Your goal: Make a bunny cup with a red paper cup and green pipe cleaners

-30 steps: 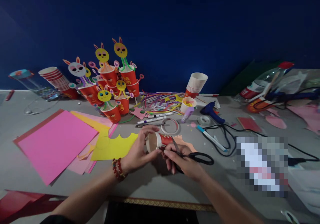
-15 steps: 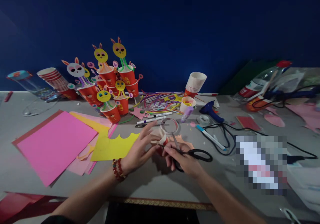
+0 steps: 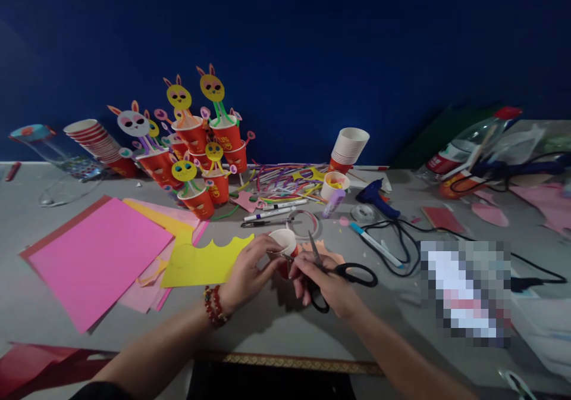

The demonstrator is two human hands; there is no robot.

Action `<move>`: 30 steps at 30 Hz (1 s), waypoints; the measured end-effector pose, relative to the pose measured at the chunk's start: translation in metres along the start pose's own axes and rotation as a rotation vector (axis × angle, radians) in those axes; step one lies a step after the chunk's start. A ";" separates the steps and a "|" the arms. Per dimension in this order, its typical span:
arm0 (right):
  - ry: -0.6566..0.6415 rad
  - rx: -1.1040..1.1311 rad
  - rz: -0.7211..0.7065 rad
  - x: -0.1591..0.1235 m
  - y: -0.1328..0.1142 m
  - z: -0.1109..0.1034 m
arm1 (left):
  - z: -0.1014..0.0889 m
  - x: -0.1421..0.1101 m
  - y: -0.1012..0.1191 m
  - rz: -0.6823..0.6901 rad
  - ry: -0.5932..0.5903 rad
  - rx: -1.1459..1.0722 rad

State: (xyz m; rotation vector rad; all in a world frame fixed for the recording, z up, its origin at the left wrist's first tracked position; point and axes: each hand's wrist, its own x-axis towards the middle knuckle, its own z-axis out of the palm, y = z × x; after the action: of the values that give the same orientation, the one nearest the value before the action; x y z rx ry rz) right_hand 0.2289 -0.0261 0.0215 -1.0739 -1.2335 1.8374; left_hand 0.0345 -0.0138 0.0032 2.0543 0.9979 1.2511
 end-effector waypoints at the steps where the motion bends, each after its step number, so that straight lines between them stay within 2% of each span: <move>1: -0.005 0.024 0.006 0.000 0.001 0.000 | 0.001 0.000 0.000 0.005 0.006 0.007; 8: 0.005 0.126 -0.012 0.002 0.006 0.003 | 0.003 -0.002 0.003 -0.001 0.039 0.018; 15: 0.039 0.074 -0.065 -0.001 0.003 0.001 | 0.001 -0.004 0.003 -0.021 0.000 0.041; 30: 0.024 0.036 -0.047 -0.002 -0.002 -0.004 | -0.005 -0.001 0.007 -0.068 -0.087 -0.012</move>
State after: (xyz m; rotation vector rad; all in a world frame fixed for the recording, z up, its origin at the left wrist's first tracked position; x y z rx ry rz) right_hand 0.2334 -0.0259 0.0230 -1.0359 -1.1972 1.7992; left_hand 0.0313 -0.0184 0.0098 2.0303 1.0091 1.1206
